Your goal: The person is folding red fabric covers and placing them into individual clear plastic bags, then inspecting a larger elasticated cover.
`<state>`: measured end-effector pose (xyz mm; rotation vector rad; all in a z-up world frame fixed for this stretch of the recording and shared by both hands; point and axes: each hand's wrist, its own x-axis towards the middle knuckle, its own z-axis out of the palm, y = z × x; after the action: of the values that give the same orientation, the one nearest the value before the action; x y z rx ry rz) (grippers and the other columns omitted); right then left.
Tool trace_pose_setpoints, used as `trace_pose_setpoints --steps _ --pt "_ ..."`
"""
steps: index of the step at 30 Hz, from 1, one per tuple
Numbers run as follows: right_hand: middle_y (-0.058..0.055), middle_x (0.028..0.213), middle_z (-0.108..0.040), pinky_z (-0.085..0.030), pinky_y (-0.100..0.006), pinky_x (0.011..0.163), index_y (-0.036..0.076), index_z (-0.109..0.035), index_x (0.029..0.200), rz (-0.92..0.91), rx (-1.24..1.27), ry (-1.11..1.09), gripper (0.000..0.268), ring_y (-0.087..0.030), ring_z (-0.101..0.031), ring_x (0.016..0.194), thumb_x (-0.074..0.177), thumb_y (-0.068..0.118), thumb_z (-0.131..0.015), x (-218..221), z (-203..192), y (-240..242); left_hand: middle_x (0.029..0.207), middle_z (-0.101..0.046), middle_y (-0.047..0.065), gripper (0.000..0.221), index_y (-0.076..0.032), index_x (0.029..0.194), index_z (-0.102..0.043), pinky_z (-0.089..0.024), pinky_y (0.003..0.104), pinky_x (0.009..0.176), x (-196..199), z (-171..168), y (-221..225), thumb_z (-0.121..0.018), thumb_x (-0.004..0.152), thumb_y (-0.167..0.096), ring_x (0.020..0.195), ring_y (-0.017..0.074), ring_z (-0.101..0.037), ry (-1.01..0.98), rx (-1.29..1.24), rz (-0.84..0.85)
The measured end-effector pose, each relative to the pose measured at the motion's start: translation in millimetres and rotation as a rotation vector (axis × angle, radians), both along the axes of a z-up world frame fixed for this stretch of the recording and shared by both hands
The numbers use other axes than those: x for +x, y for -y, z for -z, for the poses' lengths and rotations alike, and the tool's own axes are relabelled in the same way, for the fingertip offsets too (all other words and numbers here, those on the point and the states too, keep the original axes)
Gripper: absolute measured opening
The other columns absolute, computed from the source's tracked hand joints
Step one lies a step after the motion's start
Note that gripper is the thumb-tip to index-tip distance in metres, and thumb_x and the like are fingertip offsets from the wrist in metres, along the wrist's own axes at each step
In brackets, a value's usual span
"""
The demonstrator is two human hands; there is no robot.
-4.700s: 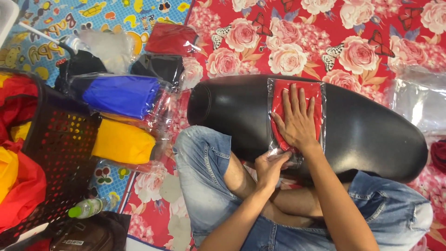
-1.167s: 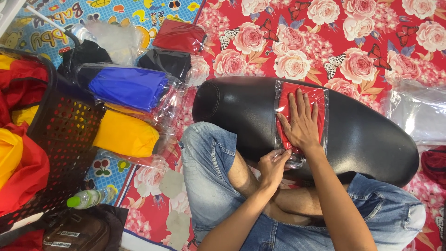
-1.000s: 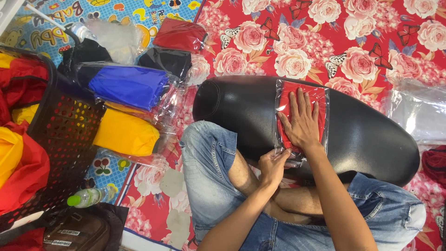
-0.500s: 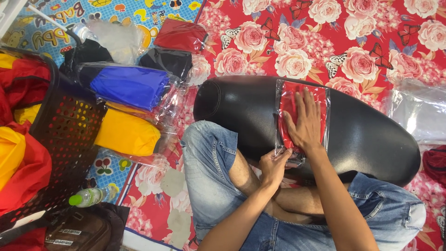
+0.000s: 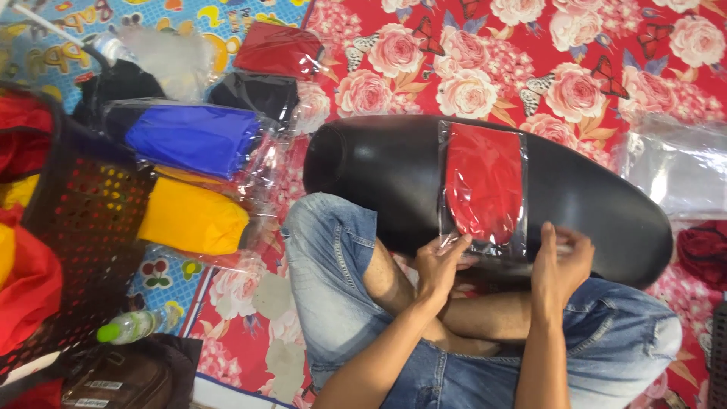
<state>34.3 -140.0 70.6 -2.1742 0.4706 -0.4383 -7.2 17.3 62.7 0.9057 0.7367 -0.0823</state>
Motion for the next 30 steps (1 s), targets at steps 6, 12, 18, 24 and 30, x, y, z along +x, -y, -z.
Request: trace_pose_setpoints --steps 6,12,18,24,30 --pt "-0.031 0.099 -0.06 -0.055 -0.071 0.089 0.005 -0.056 0.101 0.146 1.306 -0.242 0.052 -0.054 -0.068 0.101 0.098 0.056 -0.067 -52.1 50.2 0.0 0.1 -0.075 0.028 0.042 0.009 0.109 -0.068 -0.061 0.054 0.077 4.6 65.1 19.1 -0.087 0.085 -0.02 0.086 0.0484 -0.073 0.055 -0.03 -0.082" --pt "-0.012 0.113 -0.054 -0.044 -0.053 0.111 0.002 -0.048 0.124 0.124 1.453 -0.291 0.063 -0.028 -0.058 0.113 0.092 0.052 -0.069 -44.4 32.8 -42.9 0.094 -0.078 0.019 0.024 0.004 0.1 -0.077 -0.064 0.042 0.08 4.1 13.8 7.0 -0.085 0.085 -0.014 0.089 0.0323 -0.077 -0.031 0.074 -0.061" --pt "-0.016 0.094 -0.07 -0.055 -0.055 0.097 0.0 -0.068 0.105 0.113 1.764 -0.274 0.052 -0.035 -0.068 0.095 0.087 0.049 -0.071 -22.2 -37.3 -61.0 0.092 -0.077 0.023 0.034 0.005 0.101 -0.075 -0.063 0.044 0.081 6.3 35.2 -17.8 -0.089 0.08 -0.017 0.082 0.0363 -0.078 -0.008 0.123 -0.058" --pt "-0.014 0.098 -0.072 -0.054 -0.059 0.102 0.005 -0.068 0.103 -0.118 1.64 -0.439 0.04 -0.031 -0.07 0.095 0.087 0.042 -0.073 -16.8 -15.9 -64.7 0.082 -0.076 0.015 0.032 0.0 0.093 -0.078 -0.065 0.043 0.08 17.5 20.3 -92.5 -0.093 0.074 -0.021 0.077 0.0298 -0.079 -0.002 0.205 0.052" --pt "-0.017 0.094 -0.066 -0.056 -0.062 0.091 0.002 -0.064 0.092 -0.117 1.538 -0.493 0.031 -0.041 -0.072 0.089 0.084 0.025 -0.083 -9.9 -24.8 -112.3 0.083 -0.067 0.009 0.029 -0.001 0.099 -0.073 -0.064 0.05 0.083 41.5 0.3 -148.7 -0.087 0.079 -0.017 0.079 0.0321 -0.077 -0.03 0.111 0.153"
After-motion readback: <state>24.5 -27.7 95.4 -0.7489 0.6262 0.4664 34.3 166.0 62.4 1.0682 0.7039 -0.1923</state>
